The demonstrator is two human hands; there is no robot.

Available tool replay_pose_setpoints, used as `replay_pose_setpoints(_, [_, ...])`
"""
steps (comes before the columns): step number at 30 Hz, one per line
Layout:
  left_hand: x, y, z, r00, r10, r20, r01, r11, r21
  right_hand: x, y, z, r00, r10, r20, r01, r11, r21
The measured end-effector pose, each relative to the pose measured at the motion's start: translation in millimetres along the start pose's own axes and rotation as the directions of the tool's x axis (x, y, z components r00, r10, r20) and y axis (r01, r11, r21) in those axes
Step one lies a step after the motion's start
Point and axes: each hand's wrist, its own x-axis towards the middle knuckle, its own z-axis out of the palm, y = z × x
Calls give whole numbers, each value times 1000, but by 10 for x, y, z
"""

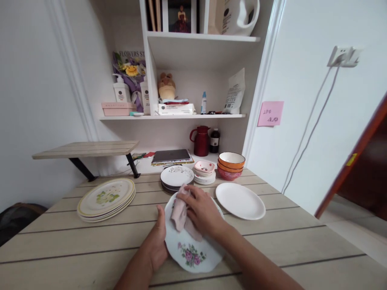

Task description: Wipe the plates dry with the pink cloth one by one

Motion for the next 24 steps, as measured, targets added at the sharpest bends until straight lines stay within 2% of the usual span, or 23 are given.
replay_pose_setpoints(4, [31,5,-72,1000,-4,1,4,1000,9,-109,213,-239,977,131,169,-117,989,-88])
replay_pose_setpoints(7, [41,23,-127,998,-62,19,62,998,13,-217,225,-364,953,164,256,-135,983,-125])
replay_pose_setpoints(10, [46,28,-156,997,-71,18,71,997,22,-279,90,-361,921,32,388,-14,999,-51])
replay_pose_setpoints(12, [40,26,-151,998,-66,14,66,998,19,-273,-41,-276,902,-80,425,61,996,57])
replay_pose_setpoints(14, [26,26,-128,996,-85,23,84,996,11,-228,-163,-141,938,-92,334,48,989,140])
replay_pose_setpoints(16, [10,27,-94,994,-91,53,91,996,-4,-155,-240,0,980,-70,185,30,977,209])
replay_pose_setpoints(19, [0,29,-52,996,-32,79,34,999,-24,-39,-233,122,995,-95,27,87,976,200])
replay_pose_setpoints(21, [6,29,-40,998,-20,59,21,1000,-17,10,-149,110,997,-78,-25,80,990,118])
replay_pose_setpoints(24, [12,28,-29,999,-45,4,44,999,24,14,46,-21,1000,18,-23,-18,1000,-6])
